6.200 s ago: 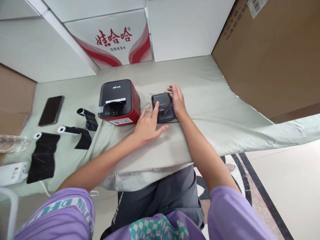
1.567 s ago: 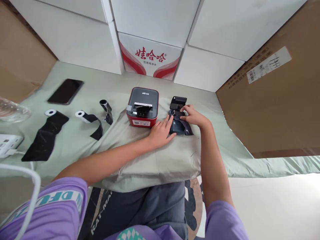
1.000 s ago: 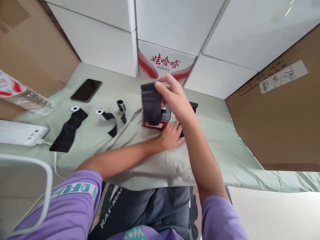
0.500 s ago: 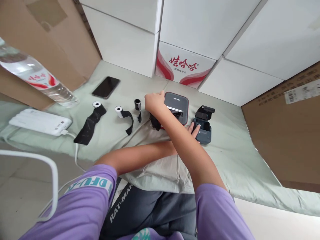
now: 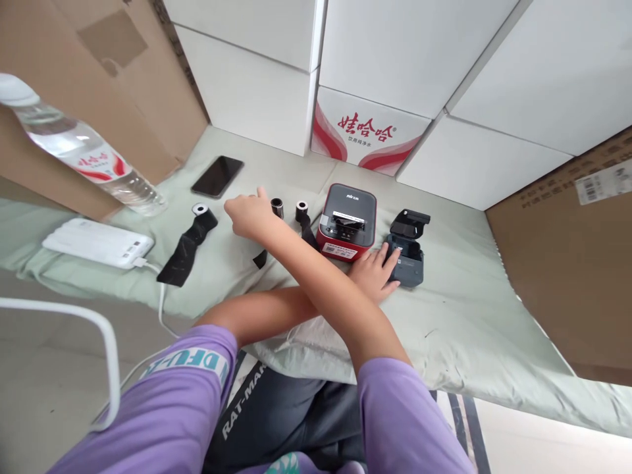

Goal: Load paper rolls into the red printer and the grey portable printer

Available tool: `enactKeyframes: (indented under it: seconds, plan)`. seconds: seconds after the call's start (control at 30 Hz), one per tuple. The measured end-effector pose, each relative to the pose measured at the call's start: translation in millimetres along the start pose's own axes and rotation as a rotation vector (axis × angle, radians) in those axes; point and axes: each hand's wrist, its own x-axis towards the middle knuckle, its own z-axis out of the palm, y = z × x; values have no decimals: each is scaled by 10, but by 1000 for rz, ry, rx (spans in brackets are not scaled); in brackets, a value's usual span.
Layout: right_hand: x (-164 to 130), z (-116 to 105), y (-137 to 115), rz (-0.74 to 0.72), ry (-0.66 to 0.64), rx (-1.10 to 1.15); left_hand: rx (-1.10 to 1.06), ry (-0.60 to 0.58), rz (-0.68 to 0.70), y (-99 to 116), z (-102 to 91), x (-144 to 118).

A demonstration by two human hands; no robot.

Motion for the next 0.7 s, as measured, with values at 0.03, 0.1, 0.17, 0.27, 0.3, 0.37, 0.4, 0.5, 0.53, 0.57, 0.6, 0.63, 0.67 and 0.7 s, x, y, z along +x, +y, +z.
enactKeyframes:
  seconds: [0.03,0.1,0.17,0.27,0.3,0.37,0.4,0.5,0.53,0.57,0.6,0.63,0.67,0.7]
  plan:
    - [2,26,10,2,23,-1,2,2,0,2,-13,-2]
    - [12,37,23,-9,86,9,4,-1,-7,6,-21,-4]
    - [63,13,-6,-63,127,31,7,-3,-14,10,-20,-6]
    - [251,-6,-140,-166,110,12,24,4,-1,3,-24,-14]
    - [333,6,-192,-185,109,-13,32,6,8,-3,-28,-17]
    - [487,50,-272,-207,132,-69,45,7,28,-18,-35,-23]
    - [541,75,-288,-225,143,-73,51,9,35,-25,-37,-24]
    - [502,100,-220,-352,203,138,59,26,31,-35,-18,-19]
    - [397,81,-162,-410,245,284,58,35,23,-35,-2,-14]
    - [240,44,-91,-463,315,452,55,47,17,-34,19,-8]
    - [33,-6,-10,-509,388,611,53,56,20,-31,41,-2]
    - [-217,-69,82,-519,473,763,51,65,22,-28,64,4]
    - [-500,-136,184,-494,565,883,49,71,10,-24,84,9]
    - [-804,-201,302,-455,647,980,49,80,-29,-19,100,12]
